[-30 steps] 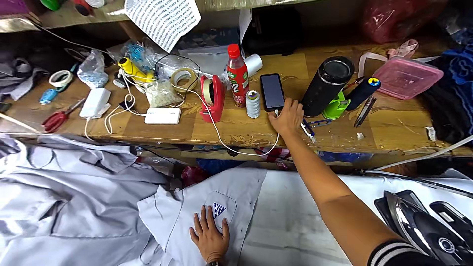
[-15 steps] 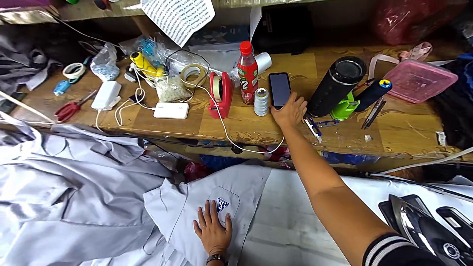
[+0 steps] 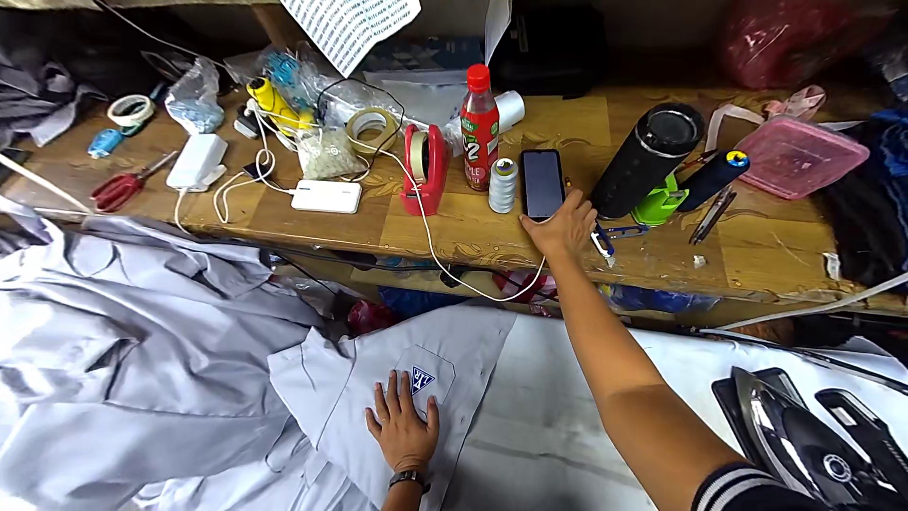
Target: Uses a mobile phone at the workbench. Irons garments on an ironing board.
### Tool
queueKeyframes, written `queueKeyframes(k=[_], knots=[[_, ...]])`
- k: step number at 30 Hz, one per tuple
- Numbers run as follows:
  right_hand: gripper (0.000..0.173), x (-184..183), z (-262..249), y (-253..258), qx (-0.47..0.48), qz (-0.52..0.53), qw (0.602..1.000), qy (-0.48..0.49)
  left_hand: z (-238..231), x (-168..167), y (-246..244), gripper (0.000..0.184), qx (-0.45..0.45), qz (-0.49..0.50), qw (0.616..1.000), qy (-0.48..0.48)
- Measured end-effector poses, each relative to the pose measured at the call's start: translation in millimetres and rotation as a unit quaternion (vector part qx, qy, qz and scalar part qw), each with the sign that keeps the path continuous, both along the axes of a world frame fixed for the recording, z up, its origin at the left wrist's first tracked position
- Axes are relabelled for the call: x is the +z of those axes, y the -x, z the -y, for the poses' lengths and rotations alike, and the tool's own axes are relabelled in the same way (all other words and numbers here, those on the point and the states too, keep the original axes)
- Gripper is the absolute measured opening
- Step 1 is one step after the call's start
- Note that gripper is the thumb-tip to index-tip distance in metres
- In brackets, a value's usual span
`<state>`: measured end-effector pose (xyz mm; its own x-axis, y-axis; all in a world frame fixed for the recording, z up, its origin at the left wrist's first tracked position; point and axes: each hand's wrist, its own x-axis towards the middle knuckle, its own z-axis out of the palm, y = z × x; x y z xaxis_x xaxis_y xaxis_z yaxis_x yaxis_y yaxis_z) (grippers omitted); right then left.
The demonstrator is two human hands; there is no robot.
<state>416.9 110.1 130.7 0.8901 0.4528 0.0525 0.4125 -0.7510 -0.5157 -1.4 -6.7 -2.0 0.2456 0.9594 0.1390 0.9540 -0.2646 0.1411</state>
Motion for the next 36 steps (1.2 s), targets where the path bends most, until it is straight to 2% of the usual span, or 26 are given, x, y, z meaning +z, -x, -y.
queueKeyframes(k=[14,22,27,31,36], knots=[[0.106,-17,38,25,0.026,0.04,0.999,-0.023,-1,3,0,0.079,-0.003,0.002,1.0,0.008],[0.115,-18,41,17,0.041,0.011,0.998,-0.045,-1,3,0,0.08,-0.004,0.003,1.0,0.009],[0.099,-35,50,6,0.098,0.071,0.987,-0.102,-1,2,1,0.08,-0.003,0.004,1.0,0.007],[0.086,-42,59,-8,0.162,0.088,0.977,-0.111,-1,3,0,0.08,-0.003,0.004,1.0,0.006],[0.058,-59,60,-10,0.156,0.133,0.964,-0.171,-1,1,0,0.08,-0.002,0.004,1.0,0.007]])
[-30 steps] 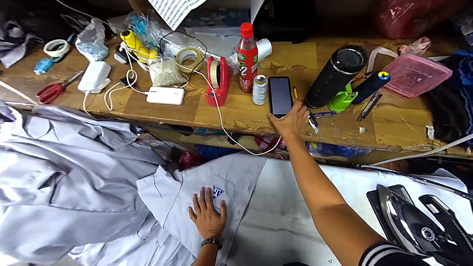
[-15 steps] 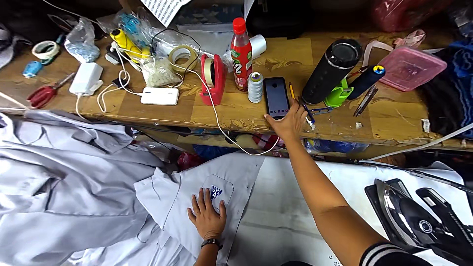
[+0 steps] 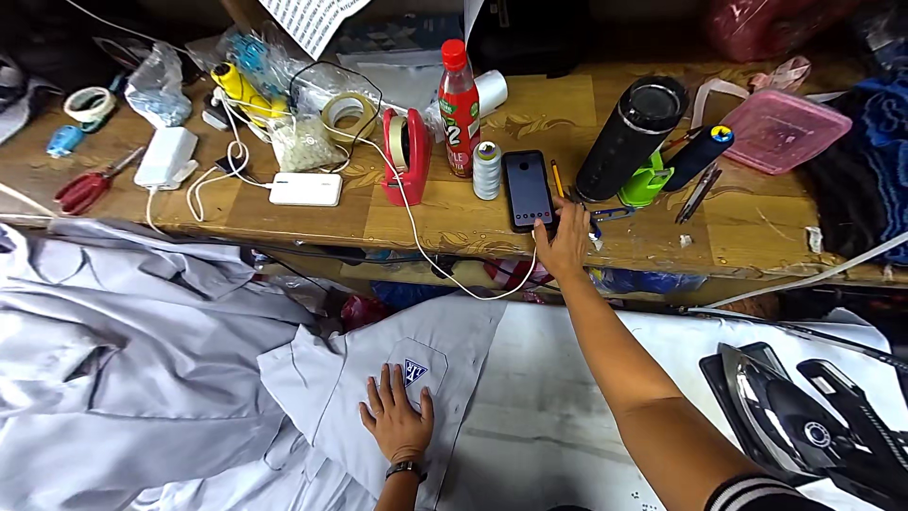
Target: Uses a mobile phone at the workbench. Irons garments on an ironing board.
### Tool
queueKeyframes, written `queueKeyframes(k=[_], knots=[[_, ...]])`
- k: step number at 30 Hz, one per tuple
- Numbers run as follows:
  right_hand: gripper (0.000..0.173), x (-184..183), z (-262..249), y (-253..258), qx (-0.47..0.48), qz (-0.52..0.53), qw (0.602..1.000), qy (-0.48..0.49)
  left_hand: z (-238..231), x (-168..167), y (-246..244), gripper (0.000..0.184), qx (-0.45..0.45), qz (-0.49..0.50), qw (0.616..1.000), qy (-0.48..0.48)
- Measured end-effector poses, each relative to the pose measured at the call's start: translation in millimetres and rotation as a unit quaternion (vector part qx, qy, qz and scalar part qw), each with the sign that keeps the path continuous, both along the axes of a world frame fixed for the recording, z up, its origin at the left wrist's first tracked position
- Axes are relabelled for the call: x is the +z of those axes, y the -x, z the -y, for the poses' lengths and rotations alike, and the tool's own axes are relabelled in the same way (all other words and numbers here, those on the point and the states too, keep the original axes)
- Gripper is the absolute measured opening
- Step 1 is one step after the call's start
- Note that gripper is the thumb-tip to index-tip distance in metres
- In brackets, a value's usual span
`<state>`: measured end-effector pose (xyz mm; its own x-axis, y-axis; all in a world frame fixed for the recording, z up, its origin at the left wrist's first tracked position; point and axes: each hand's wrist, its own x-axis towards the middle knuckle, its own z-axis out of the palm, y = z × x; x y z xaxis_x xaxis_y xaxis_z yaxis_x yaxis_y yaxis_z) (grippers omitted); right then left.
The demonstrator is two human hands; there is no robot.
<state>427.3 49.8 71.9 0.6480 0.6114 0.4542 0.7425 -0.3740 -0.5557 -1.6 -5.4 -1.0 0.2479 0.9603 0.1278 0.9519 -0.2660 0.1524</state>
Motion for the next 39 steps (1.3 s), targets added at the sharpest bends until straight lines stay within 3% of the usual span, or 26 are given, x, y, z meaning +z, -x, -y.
queueKeyframes(k=[14,39], knots=[[0.038,-9,0,8,-0.005,0.051,0.996,-0.069,0,0,0,0.08,-0.002,0.002,1.0,0.0],[0.039,-17,-3,6,-0.007,0.096,0.993,-0.076,0,0,0,0.08,0.001,0.003,1.0,-0.008]])
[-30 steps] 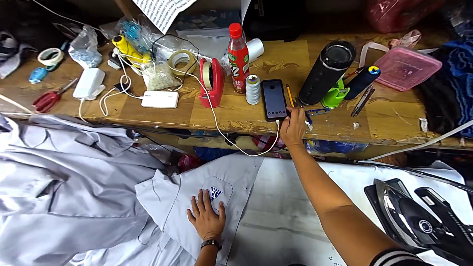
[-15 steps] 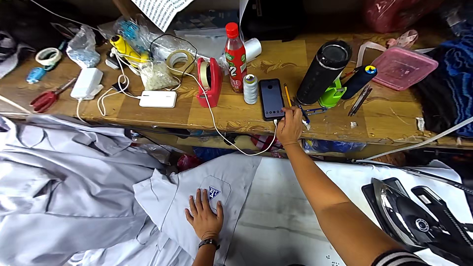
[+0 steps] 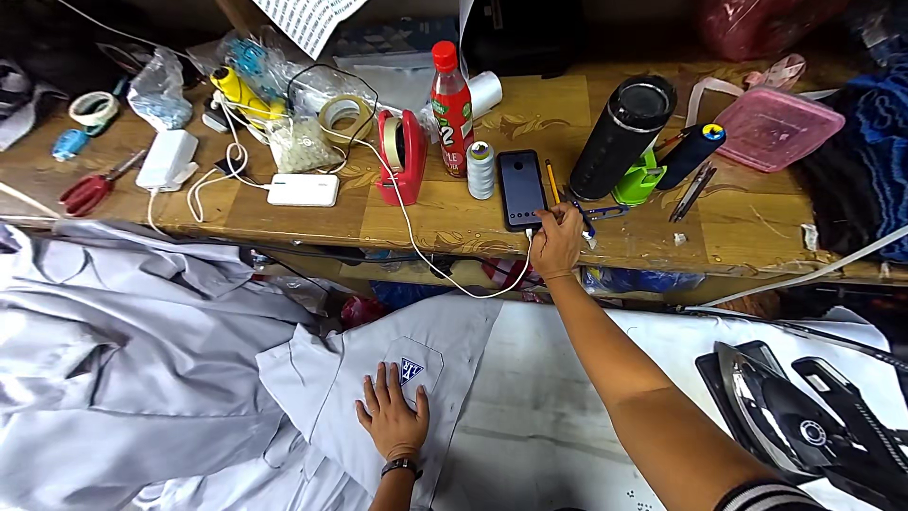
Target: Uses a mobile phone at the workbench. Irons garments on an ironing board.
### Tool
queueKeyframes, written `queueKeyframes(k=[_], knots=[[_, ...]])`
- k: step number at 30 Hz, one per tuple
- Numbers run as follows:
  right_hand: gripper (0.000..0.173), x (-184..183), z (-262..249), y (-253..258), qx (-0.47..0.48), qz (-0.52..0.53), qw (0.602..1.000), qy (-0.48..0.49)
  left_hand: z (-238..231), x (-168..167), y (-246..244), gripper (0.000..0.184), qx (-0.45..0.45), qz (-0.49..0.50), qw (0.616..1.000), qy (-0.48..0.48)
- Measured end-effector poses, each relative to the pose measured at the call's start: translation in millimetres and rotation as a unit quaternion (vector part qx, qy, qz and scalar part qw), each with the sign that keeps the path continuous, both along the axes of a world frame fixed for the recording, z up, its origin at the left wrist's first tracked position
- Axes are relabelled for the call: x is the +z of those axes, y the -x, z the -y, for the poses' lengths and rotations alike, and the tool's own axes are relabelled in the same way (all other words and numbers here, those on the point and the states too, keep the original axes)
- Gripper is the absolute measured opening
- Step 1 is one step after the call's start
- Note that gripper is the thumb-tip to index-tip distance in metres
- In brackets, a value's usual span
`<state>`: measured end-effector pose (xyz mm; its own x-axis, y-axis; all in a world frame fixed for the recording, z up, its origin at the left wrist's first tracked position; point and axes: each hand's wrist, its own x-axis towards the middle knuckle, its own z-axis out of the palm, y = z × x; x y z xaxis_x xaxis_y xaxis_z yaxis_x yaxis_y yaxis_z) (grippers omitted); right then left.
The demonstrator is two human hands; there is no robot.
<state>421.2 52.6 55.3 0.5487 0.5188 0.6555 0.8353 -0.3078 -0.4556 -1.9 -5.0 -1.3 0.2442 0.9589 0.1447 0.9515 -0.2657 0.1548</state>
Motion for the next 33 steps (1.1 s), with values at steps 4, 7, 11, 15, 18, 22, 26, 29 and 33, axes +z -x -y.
queueKeyframes(k=[4,7,11,15,18,22,26,29,33], knots=[[0.039,0.4,-0.6,-0.4,-0.005,0.003,1.0,0.026,0.3,0.3,0.1,0.079,-0.002,0.0,1.0,0.002],[0.04,1.3,-0.2,-0.3,-0.008,0.0,1.0,0.014,0.2,0.9,0.6,0.08,-0.002,-0.001,1.0,0.007],[0.043,3.2,0.0,1.0,-0.012,-0.008,1.0,0.007,0.2,1.1,-0.2,0.08,-0.001,-0.001,1.0,0.004],[0.043,3.1,0.1,0.9,-0.015,-0.006,1.0,0.009,0.0,0.6,0.2,0.079,-0.001,-0.005,1.0,0.007],[0.043,2.0,-0.1,0.9,-0.017,-0.007,1.0,0.008,-0.1,0.7,0.5,0.079,-0.001,-0.006,1.0,0.007],[0.043,2.2,-0.4,1.1,-0.018,-0.006,1.0,0.01,-0.1,0.5,0.8,0.08,-0.002,-0.005,1.0,0.006],[0.044,4.4,0.1,2.1,-0.02,-0.01,1.0,0.017,0.0,0.5,0.2,0.08,-0.001,-0.007,1.0,0.005],[0.043,4.8,0.0,2.7,-0.021,-0.012,0.999,0.021,-0.3,0.2,0.5,0.08,-0.001,-0.007,1.0,0.005],[0.044,2.9,-0.3,1.6,-0.018,-0.006,1.0,0.017,0.2,0.0,0.8,0.081,-0.002,-0.007,1.0,0.005]])
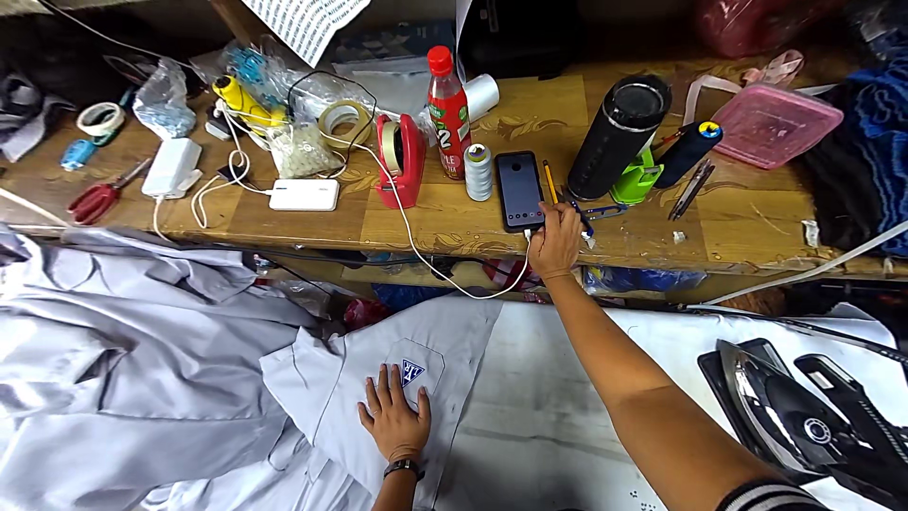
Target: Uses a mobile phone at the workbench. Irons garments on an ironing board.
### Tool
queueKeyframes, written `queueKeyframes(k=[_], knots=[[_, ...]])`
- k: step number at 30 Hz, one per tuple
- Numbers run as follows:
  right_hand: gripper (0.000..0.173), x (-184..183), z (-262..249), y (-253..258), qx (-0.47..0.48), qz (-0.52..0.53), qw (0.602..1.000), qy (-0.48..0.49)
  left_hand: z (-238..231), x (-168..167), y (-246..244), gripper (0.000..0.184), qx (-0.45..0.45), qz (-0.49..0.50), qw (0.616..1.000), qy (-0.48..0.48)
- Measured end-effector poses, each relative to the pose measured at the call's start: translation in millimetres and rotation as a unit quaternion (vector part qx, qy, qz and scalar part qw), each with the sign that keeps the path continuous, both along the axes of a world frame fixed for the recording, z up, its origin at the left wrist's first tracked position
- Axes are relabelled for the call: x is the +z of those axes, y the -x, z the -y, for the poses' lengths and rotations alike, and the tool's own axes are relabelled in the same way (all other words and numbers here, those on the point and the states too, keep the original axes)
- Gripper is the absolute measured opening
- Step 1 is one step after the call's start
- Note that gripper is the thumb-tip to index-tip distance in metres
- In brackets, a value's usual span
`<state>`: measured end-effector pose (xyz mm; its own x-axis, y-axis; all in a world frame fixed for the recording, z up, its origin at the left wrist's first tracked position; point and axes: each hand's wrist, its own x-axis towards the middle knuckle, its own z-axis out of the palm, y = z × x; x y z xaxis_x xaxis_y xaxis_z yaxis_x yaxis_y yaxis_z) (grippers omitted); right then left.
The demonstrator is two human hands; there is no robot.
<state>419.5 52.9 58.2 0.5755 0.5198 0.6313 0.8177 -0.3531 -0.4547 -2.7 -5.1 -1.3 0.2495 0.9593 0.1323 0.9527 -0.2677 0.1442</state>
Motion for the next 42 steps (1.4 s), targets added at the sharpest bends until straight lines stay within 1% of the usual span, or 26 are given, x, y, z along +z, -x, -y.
queueKeyframes(k=[28,33,42], knots=[[0.043,-2.4,-0.7,-0.8,0.003,-0.001,1.0,-0.007,-0.5,-1.0,-0.2,0.081,0.002,-0.006,1.0,0.002],[0.045,0.9,1.4,-0.3,0.011,-0.014,1.0,0.009,-0.2,0.6,0.0,0.081,-0.003,0.0,1.0,-0.001],[0.044,-0.9,-0.2,-0.5,0.009,-0.016,1.0,-0.006,-0.1,0.5,-0.3,0.08,-0.001,0.0,1.0,-0.002]])
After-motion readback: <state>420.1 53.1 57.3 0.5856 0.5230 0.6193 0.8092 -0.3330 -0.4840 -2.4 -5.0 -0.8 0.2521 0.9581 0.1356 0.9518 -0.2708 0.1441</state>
